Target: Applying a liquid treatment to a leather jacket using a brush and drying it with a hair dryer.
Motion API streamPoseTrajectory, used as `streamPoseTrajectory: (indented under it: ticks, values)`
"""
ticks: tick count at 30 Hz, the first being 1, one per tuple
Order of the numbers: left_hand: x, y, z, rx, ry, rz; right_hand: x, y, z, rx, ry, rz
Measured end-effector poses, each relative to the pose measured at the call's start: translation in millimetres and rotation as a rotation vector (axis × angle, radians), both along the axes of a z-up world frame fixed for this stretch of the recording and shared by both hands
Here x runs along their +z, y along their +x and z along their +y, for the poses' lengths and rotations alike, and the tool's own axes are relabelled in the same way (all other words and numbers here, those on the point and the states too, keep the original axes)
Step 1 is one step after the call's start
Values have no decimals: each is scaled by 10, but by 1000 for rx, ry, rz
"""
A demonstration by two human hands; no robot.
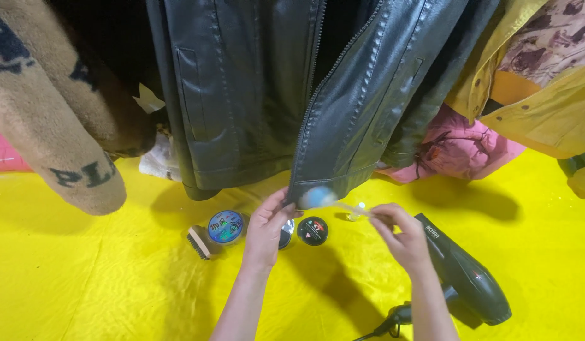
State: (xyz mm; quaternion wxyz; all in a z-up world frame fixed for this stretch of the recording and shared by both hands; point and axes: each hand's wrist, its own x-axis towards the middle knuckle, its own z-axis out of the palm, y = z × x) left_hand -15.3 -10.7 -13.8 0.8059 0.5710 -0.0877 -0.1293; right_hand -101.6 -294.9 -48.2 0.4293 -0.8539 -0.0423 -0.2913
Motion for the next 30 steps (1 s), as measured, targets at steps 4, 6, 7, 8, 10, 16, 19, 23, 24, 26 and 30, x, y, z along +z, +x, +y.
streamPoseTrajectory:
  ticks: [4,6,7,8,10,16,19,23,24,26,30]
  values:
    - [19,-51,-3,26,-58,-6,282,158,318,28,-94,-80]
    - [20,-28,15,0,5,30,176,177,319,-82,18,-91]
    - [41,-44,30,6,8,26,153,190,327,-76,22,-95]
    - [60,-61,34,10,-3,30,126,182,329,-124,104,-99]
    - [83,-71,14,5,-13,33,112,166,316,-180,186,-105]
    - [-7,-49,-53,2,-19,43,105,167,249,-132,27,-111]
    - [26,-75,-60,6,-27,42,75,140,185,-237,191,-63]
    - [-20,-64,-68,43,-218,54,212,113,245,-160,109,15]
    - [-33,-53,-72,50,-224,50,253,113,264,-42,70,7]
    - [4,-78,-70,48,-217,42,119,162,236,-58,237,46]
    - [86,-100,-47,77,-183,88,75,178,292,-56,449,170]
